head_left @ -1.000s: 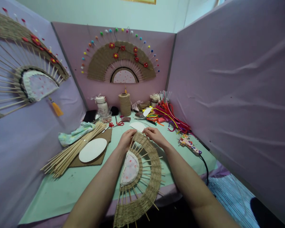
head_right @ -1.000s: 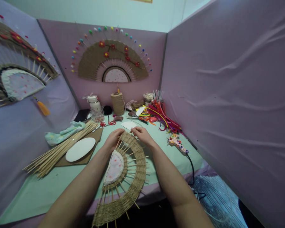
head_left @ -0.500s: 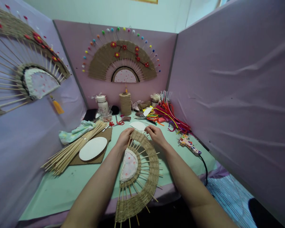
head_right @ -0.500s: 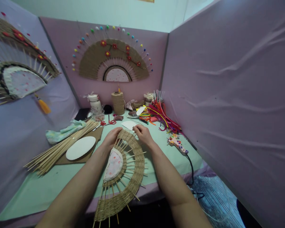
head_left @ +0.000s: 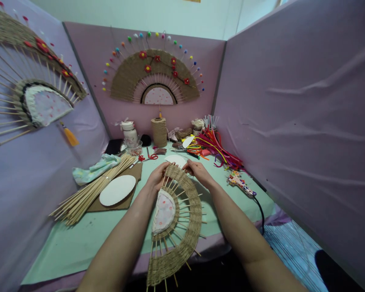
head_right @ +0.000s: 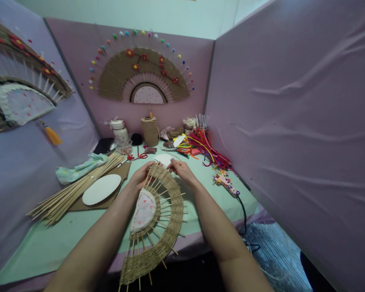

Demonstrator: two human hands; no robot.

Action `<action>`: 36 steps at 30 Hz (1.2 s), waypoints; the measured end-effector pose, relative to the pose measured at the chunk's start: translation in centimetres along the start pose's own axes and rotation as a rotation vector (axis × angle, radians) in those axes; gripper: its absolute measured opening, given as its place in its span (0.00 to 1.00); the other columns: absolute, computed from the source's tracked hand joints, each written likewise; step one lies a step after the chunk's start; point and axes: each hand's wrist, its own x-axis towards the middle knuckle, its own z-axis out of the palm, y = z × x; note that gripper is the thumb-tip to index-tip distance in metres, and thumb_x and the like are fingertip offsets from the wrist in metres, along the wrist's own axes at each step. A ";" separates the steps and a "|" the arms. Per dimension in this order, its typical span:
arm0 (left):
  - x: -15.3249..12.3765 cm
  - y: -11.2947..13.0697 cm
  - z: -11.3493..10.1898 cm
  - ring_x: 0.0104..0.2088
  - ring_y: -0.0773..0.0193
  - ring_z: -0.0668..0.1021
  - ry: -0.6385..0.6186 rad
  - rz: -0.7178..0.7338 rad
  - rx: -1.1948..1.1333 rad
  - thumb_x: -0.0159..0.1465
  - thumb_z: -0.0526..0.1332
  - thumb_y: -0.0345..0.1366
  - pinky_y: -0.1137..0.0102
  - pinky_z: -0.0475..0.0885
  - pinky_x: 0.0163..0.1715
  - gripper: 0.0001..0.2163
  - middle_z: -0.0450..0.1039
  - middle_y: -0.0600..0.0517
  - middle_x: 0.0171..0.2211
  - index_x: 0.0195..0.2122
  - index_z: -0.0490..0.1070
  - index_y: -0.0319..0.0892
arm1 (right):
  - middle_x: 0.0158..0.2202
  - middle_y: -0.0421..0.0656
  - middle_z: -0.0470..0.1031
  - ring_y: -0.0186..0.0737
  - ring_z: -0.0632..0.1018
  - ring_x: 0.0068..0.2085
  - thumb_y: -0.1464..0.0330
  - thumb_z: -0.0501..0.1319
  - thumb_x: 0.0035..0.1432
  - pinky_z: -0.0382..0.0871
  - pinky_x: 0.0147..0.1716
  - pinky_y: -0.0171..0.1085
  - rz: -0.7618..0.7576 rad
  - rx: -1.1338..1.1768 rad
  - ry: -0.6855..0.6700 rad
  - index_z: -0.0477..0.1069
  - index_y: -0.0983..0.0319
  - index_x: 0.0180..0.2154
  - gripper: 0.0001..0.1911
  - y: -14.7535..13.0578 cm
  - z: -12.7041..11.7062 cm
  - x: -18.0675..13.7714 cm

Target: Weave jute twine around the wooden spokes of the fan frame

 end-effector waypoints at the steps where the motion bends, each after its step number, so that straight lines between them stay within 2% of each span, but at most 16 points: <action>1: -0.1 0.0 0.1 0.35 0.59 0.79 0.003 -0.016 -0.020 0.56 0.61 0.30 0.65 0.73 0.39 0.03 0.77 0.46 0.30 0.31 0.71 0.36 | 0.21 0.40 0.67 0.29 0.60 0.22 0.43 0.52 0.52 0.49 0.21 0.32 0.023 0.029 -0.015 0.72 0.65 0.28 0.30 0.0 0.0 0.0; 8: -0.2 0.1 0.3 0.34 0.59 0.80 0.003 -0.028 -0.145 0.59 0.57 0.26 0.64 0.73 0.43 0.04 0.77 0.48 0.28 0.31 0.71 0.36 | 0.17 0.35 0.59 0.28 0.55 0.19 0.42 0.54 0.50 0.42 0.19 0.33 0.105 0.195 -0.079 0.69 0.64 0.27 0.30 0.2 0.4 0.2; 13: 0.0 0.2 0.3 0.32 0.63 0.80 0.015 0.020 -0.158 0.59 0.57 0.26 0.68 0.74 0.40 0.04 0.77 0.47 0.28 0.31 0.72 0.35 | 0.17 0.36 0.60 0.28 0.55 0.20 0.44 0.56 0.50 0.44 0.20 0.33 0.104 0.156 -0.096 0.68 0.64 0.26 0.28 0.0 0.6 -0.3; 19: 0.1 0.4 0.1 0.31 0.64 0.79 -0.029 0.112 -0.224 0.60 0.57 0.28 0.68 0.74 0.42 0.05 0.76 0.49 0.26 0.28 0.71 0.36 | 0.19 0.37 0.59 0.30 0.57 0.22 0.43 0.53 0.52 0.46 0.22 0.33 0.049 0.031 -0.130 0.70 0.65 0.24 0.30 -0.6 0.4 -0.6; 26: -0.1 0.3 -0.1 0.30 0.67 0.77 -0.110 0.182 -0.219 0.57 0.60 0.29 0.64 0.71 0.46 0.05 0.73 0.52 0.26 0.24 0.69 0.37 | 0.23 0.40 0.65 0.31 0.60 0.24 0.46 0.52 0.56 0.51 0.24 0.33 -0.055 -0.023 -0.101 0.72 0.66 0.27 0.29 -0.1 0.4 -0.4; 36: 0.2 0.1 -0.3 0.30 0.66 0.77 -0.099 0.180 -0.202 0.60 0.56 0.28 0.63 0.70 0.48 0.08 0.73 0.52 0.25 0.25 0.69 0.37 | 0.24 0.39 0.68 0.34 0.67 0.28 0.53 0.56 0.56 0.59 0.30 0.34 -0.206 -0.201 0.067 0.72 0.64 0.29 0.20 0.0 -0.2 -0.1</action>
